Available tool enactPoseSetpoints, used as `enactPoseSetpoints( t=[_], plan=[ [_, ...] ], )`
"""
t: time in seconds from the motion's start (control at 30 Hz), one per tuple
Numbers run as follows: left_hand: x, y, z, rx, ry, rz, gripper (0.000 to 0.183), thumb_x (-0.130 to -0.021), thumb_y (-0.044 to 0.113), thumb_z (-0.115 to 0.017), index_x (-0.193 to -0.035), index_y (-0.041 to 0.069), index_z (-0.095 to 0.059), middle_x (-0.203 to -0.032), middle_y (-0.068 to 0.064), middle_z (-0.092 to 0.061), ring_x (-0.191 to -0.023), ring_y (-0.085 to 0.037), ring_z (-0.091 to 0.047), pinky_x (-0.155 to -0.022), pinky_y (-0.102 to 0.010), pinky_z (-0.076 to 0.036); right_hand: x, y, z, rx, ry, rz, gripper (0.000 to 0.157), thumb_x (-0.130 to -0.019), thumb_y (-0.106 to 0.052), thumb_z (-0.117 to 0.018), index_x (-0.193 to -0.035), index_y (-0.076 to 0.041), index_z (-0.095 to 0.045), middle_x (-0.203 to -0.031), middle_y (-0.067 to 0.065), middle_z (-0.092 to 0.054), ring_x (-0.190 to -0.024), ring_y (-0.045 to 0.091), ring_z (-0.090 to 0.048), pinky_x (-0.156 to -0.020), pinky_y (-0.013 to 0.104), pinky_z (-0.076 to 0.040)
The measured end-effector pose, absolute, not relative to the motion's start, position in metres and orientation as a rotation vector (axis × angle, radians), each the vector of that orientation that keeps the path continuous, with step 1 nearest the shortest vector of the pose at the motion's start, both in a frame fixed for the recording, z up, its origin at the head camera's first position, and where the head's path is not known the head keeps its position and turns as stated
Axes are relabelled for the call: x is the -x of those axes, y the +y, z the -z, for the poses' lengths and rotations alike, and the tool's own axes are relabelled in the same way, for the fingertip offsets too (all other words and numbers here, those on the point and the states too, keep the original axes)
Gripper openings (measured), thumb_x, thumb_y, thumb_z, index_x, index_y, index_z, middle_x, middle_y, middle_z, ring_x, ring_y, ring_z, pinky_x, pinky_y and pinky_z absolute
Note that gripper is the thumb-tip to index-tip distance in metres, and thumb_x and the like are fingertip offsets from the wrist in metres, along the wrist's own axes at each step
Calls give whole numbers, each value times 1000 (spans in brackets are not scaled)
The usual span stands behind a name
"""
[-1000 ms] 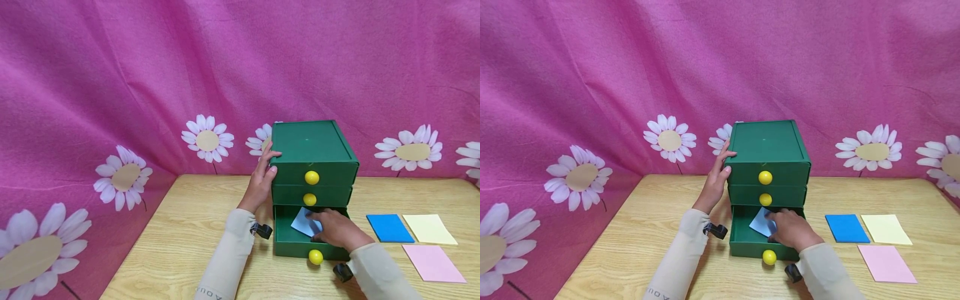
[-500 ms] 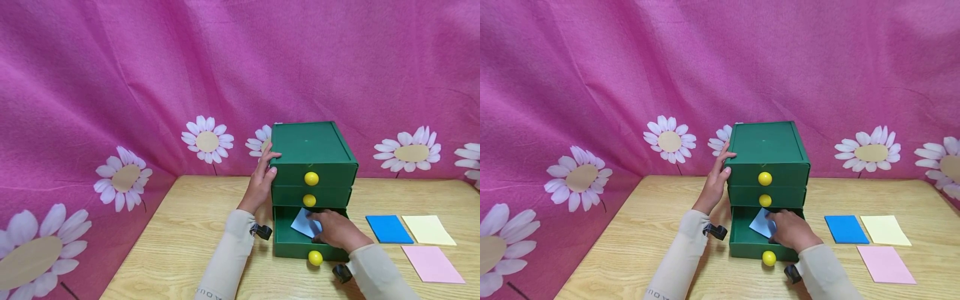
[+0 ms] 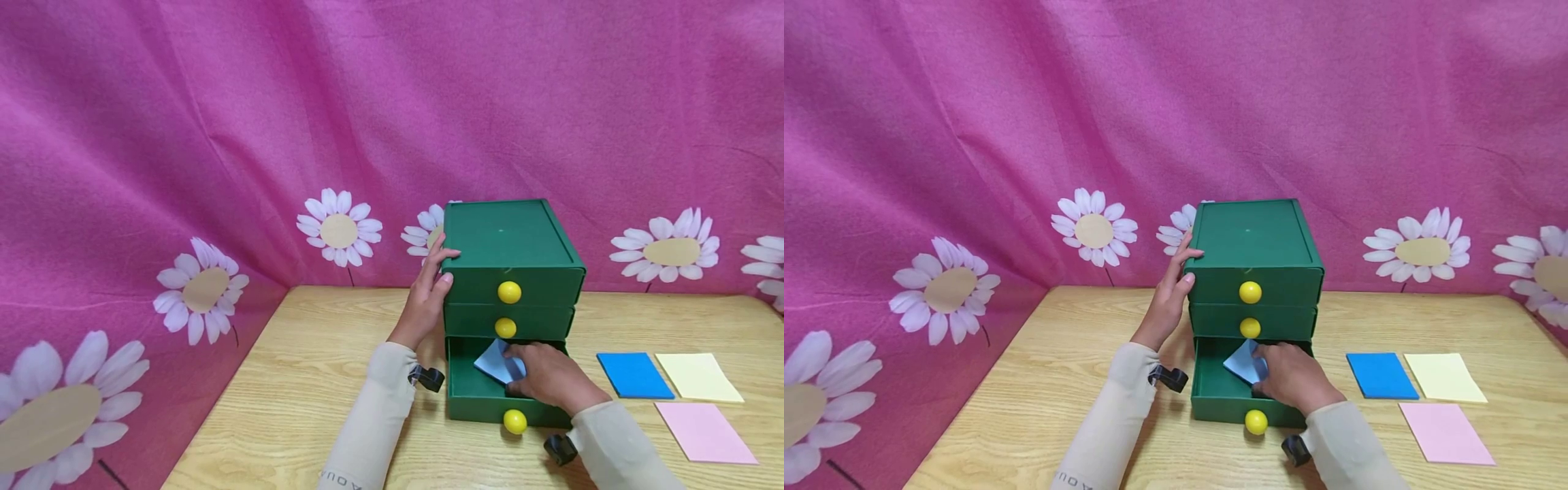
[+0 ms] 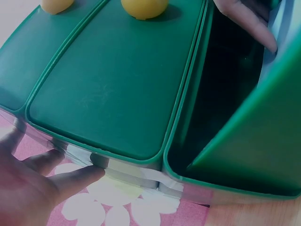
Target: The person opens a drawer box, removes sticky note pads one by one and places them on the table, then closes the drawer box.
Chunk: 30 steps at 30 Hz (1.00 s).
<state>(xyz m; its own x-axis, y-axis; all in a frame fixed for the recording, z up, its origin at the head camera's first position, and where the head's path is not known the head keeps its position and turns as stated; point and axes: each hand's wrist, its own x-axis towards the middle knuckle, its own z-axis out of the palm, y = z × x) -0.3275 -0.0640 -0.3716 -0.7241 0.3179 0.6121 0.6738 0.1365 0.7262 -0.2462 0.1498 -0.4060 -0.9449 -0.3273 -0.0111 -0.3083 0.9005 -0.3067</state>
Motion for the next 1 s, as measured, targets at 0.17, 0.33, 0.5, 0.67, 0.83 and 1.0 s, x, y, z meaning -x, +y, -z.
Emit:
enactPoseSetpoints(
  t=[0.17, 0.33, 0.5, 0.67, 0.83, 1.0],
  plan=[
    [328, -63, 372, 969, -2110, 1605, 40, -99, 31, -36, -139, 31, -41, -160, 16, -13, -144, -8, -16, -114, -40, -26, 245, 151, 407, 503, 3023, 477, 48, -74, -30, -82, -114, -9, -67, -113, 9, -65, -95, 26, -56, -88, 54, -49],
    [329, -63, 372, 969, -2103, 1604, 40, -99, 30, -36, -138, 31, -41, -160, 14, -14, -144, -8, -16, -114, -40, -26, 245, 151, 407, 505, 3038, 494, 47, -74, -30, -82, -113, -8, -67, -111, 8, -65, -92, 24, -56, -87, 53, -49],
    [328, -64, 372, 978, -2078, 1603, 40, -99, 29, -37, -138, 28, -42, -160, 11, -15, -144, -9, -18, -113, -41, -27, 246, 153, 407, 519, 3034, 549, 47, -76, -33, -81, -113, -7, -67, -108, 8, -65, -88, 23, -56, -83, 52, -50],
    [328, -64, 372, 982, -2076, 1600, 40, -99, 28, -37, -139, 28, -42, -160, 12, -14, -145, -11, -17, -113, -43, -27, 245, 153, 405, 509, 3014, 611, 46, -77, -33, -79, -113, -7, -67, -108, 9, -65, -85, 23, -56, -79, 51, -51],
    [327, -64, 371, 971, -2095, 1601, 40, -99, 30, -36, -139, 30, -41, -160, 13, -13, -145, -8, -16, -114, -41, -26, 242, 153, 400, 468, 2999, 632, 47, -77, -33, -78, -115, -7, -67, -106, 9, -65, -85, 23, -55, -78, 50, -51],
    [327, -64, 371, 969, -2099, 1596, 40, -99, 31, -36, -139, 30, -41, -160, 13, -13, -145, -7, -15, -113, -41, -27, 236, 153, 388, 404, 2972, 628, 52, -77, -38, -77, -119, -9, -65, -105, 8, -64, -87, 25, -54, -75, 50, -50]
  ],
)
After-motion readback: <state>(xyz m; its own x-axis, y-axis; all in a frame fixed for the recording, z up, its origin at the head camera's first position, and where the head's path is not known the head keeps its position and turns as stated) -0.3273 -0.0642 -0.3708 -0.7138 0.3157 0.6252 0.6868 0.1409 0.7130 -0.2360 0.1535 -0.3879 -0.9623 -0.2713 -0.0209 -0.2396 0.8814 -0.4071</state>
